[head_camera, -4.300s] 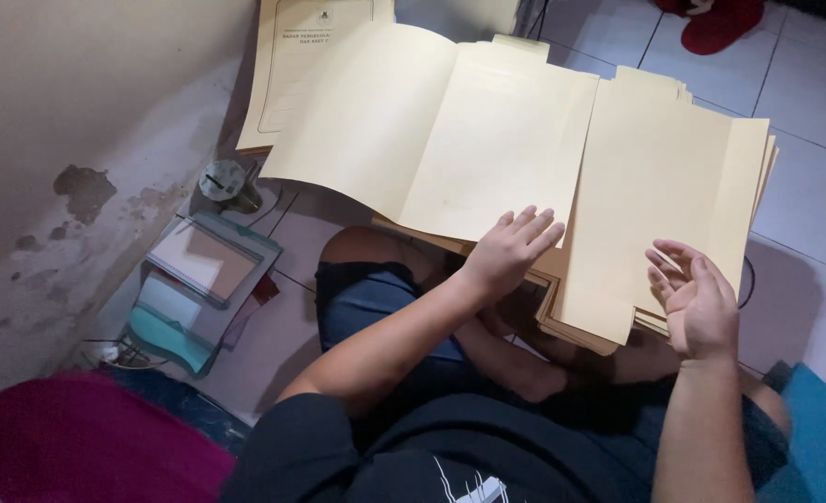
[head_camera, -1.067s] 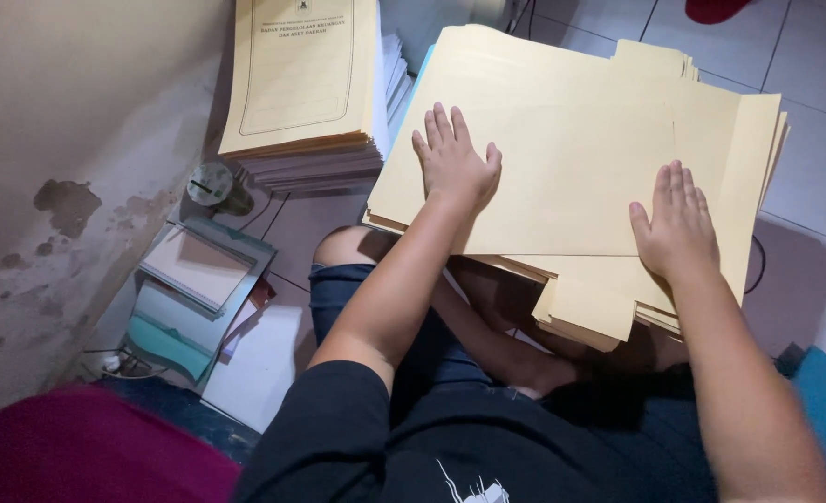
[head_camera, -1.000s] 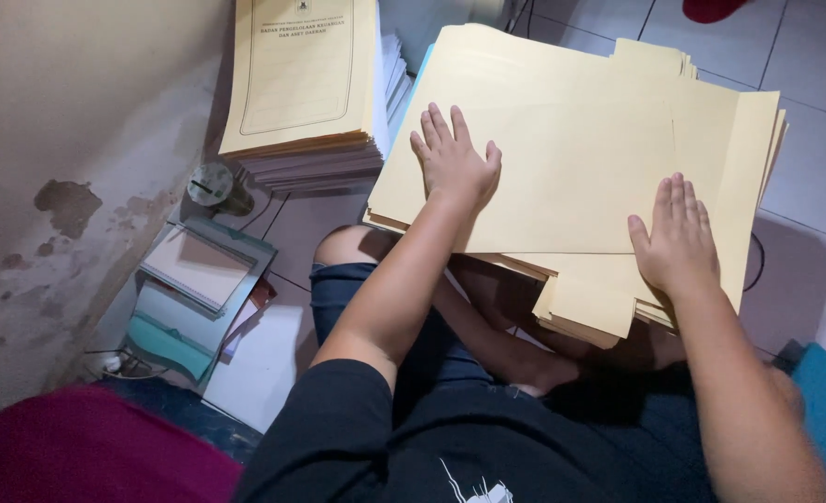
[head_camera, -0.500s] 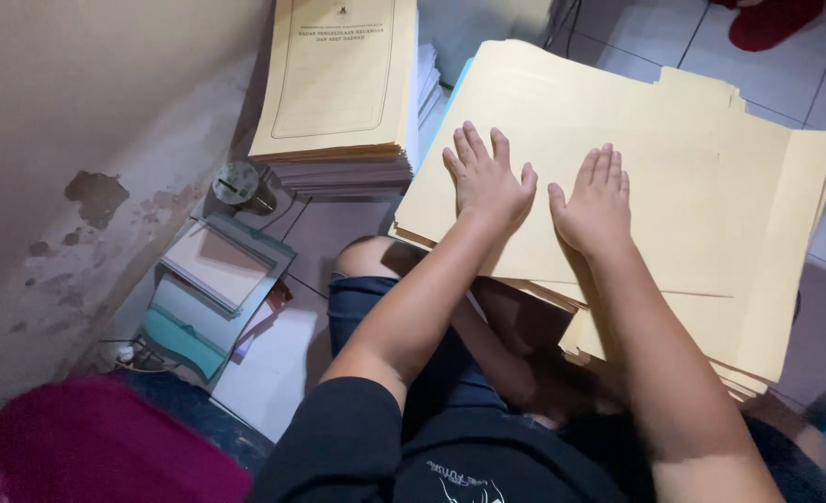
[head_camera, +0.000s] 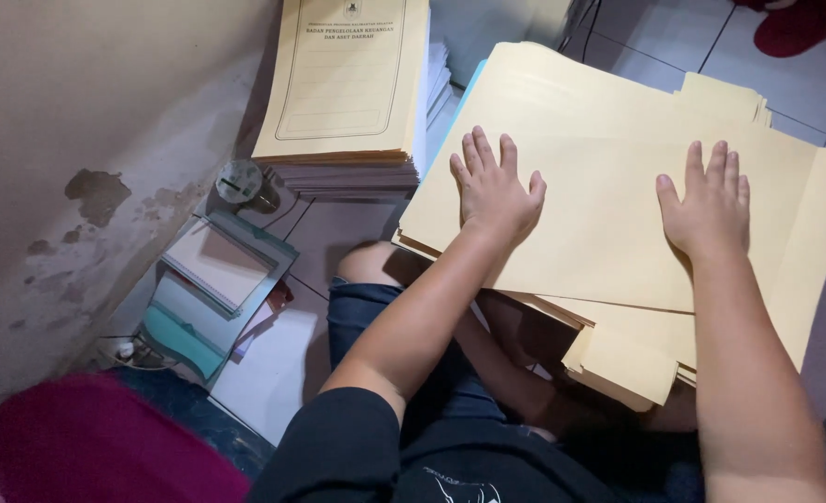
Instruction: Unfolding and stacking yellow paper folders on the floor.
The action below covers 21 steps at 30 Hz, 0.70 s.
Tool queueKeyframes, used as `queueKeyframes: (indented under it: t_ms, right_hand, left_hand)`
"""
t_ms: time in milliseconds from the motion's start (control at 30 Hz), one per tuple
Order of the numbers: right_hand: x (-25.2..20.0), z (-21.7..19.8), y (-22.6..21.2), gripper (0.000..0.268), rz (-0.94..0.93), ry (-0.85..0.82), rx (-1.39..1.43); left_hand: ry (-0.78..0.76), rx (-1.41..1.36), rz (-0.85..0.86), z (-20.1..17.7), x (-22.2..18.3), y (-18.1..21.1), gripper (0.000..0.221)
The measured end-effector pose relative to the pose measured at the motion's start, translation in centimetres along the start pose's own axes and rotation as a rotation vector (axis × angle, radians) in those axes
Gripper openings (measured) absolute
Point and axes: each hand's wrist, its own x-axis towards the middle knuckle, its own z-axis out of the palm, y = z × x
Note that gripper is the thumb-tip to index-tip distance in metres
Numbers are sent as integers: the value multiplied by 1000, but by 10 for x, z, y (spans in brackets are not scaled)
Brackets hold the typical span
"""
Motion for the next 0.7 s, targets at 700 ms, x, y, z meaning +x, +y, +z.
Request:
queueKeyframes:
  t_ms: [700]
  right_hand:
    - [-76, 15, 29, 87, 52, 16, -28]
  left_hand:
    - [-130, -56, 343, 38, -86, 3, 80]
